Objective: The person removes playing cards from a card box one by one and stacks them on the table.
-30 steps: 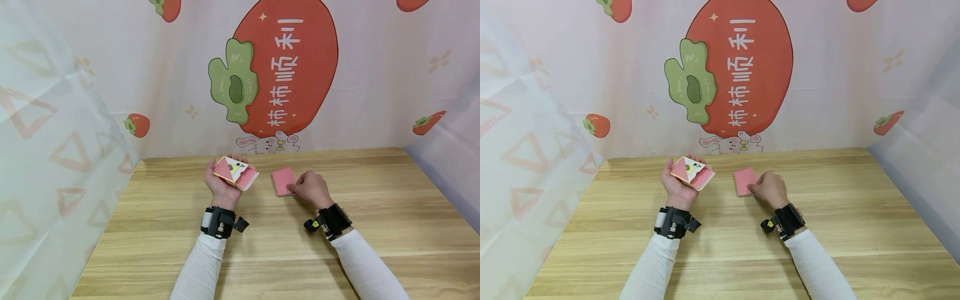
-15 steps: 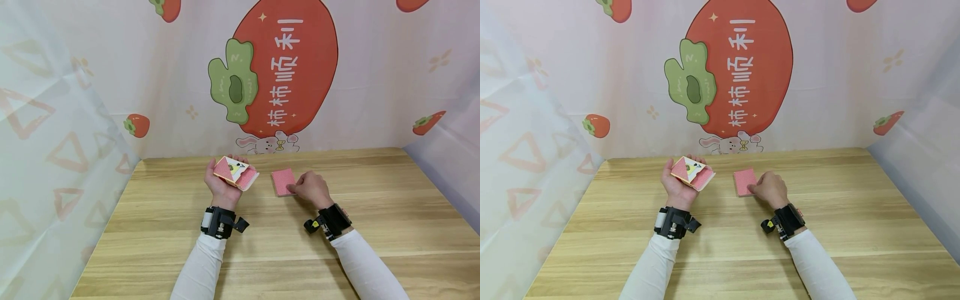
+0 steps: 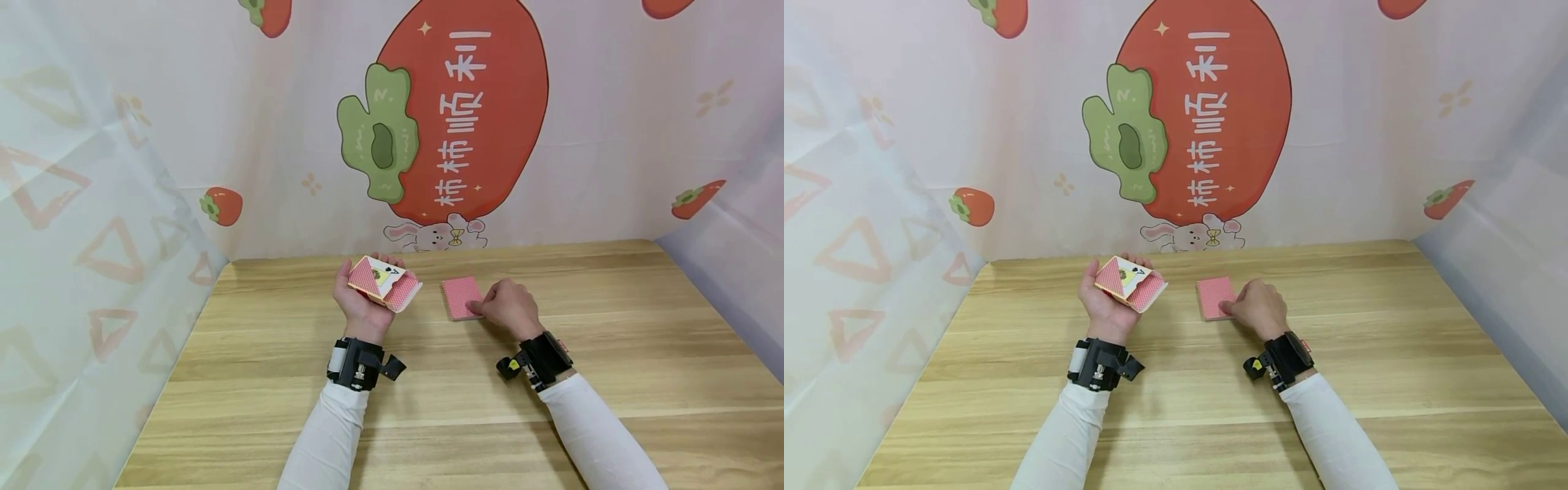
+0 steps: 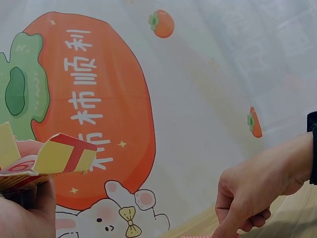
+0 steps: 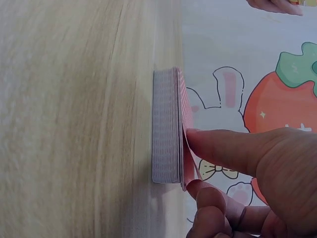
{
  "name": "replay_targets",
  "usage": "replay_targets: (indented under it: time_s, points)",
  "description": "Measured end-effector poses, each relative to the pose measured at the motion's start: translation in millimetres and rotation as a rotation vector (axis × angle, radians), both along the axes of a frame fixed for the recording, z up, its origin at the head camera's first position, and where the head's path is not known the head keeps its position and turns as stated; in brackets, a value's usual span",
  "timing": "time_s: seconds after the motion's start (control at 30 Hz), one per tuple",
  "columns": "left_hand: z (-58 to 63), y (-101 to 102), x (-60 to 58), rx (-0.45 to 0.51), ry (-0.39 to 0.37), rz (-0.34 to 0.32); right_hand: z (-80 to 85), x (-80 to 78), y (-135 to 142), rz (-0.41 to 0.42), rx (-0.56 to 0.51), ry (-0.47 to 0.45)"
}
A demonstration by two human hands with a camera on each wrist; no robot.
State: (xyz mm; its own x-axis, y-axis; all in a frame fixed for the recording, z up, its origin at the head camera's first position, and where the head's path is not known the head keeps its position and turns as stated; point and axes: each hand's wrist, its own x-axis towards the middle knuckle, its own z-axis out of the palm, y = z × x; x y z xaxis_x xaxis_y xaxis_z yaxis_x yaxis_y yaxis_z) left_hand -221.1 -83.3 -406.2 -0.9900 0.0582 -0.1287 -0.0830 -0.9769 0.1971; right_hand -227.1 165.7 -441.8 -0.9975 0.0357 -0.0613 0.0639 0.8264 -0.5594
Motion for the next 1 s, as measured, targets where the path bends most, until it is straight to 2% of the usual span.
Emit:
replay_targets:
  time_s: [0.67,0.77,1.0]
  points:
    - [-0.6,0,1.0,-0.017,0.016,-0.004,2.3,0.6,-2,0.0,0.007,0.029]
    - [-0.8,0,1.4,-0.024,0.021,-0.009,3.0,2.3,-3,0.009,-0.002,0.059]
    - [-0.5,3,1.2,-0.021,0.025,-0.028,13.6,8.2,-7,0.04,-0.074,0.193]
